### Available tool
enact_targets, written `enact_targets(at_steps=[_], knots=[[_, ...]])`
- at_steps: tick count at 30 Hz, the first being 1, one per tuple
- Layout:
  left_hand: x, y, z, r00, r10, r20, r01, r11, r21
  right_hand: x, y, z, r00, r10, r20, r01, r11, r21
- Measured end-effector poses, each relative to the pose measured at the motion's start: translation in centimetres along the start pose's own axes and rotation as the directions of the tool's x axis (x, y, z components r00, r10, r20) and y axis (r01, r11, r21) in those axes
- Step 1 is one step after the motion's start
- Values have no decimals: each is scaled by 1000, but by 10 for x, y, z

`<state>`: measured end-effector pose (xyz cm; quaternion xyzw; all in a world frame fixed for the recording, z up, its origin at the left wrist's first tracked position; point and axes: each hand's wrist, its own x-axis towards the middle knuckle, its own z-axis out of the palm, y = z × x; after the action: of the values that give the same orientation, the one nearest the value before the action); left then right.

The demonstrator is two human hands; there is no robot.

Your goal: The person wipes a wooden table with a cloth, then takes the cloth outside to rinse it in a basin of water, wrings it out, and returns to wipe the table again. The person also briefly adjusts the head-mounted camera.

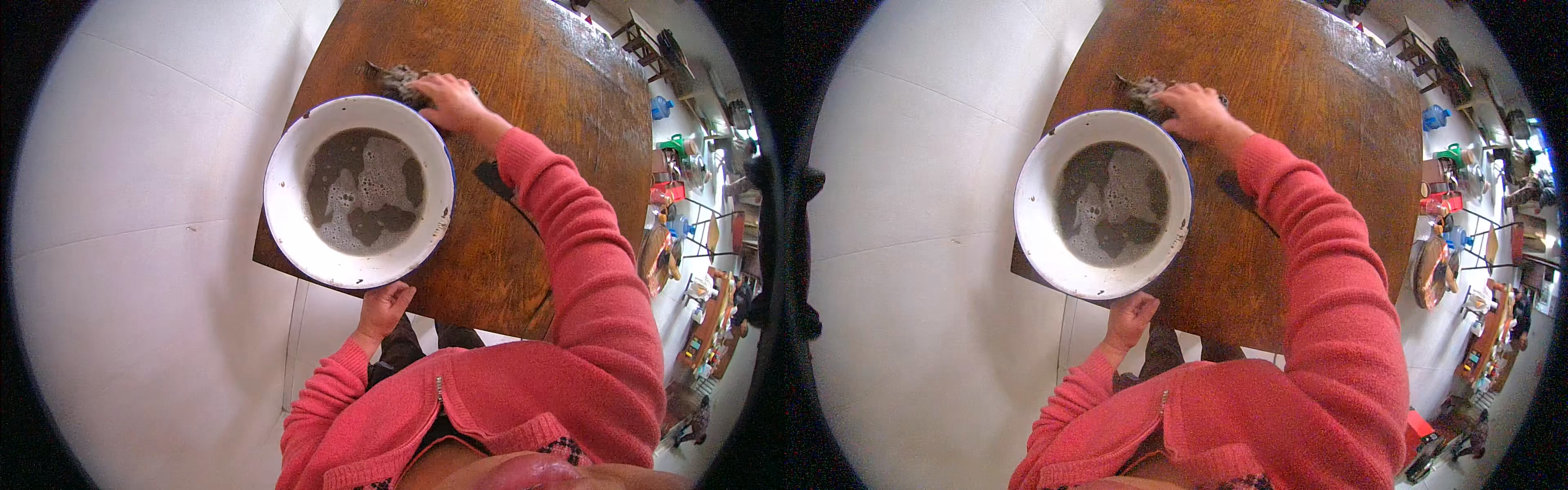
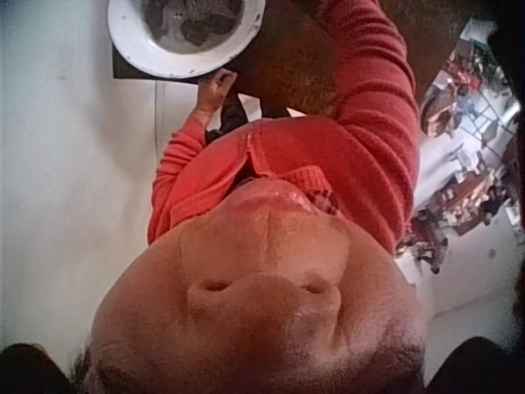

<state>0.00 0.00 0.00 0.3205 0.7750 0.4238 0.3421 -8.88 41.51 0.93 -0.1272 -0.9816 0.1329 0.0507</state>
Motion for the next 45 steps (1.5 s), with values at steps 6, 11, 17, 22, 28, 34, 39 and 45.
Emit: enact_targets(at_steps=[6,11,17,22,28,34,39,45], knots=[[5,-1,10,998,65,-27,-65,998,-4,-5,73,-35,908,355,-223,-373,927,-42],[-3,-4,7,999,45,-31,-45,999,-3,-80,-11,0,995,88,-48,-88,996,-4],[3,-11,7,998,67,-19,-67,998,-8,-172,-38,-14,999,41,-13,-41,999,31],[-4,-10,9,997,67,-33,-68,997,-22,-119,58,-34,807,534,-252,-567,819,-84],[-4,-8,5,998,66,-8,-67,997,-40,-34,109,-37,712,672,-205,-693,719,-54],[-4,-3,5,1000,2,9,-2,1000,-18,38,10,-8,997,82,8,-81,990,-115],[-2,-4,3,999,-11,33,12,1000,-24,62,-8,-18,999,-33,28,36,994,-102],[-3,-4,3,999,27,29,-26,999,-24,120,39,-36,979,198,-55,-204,969,-142]])
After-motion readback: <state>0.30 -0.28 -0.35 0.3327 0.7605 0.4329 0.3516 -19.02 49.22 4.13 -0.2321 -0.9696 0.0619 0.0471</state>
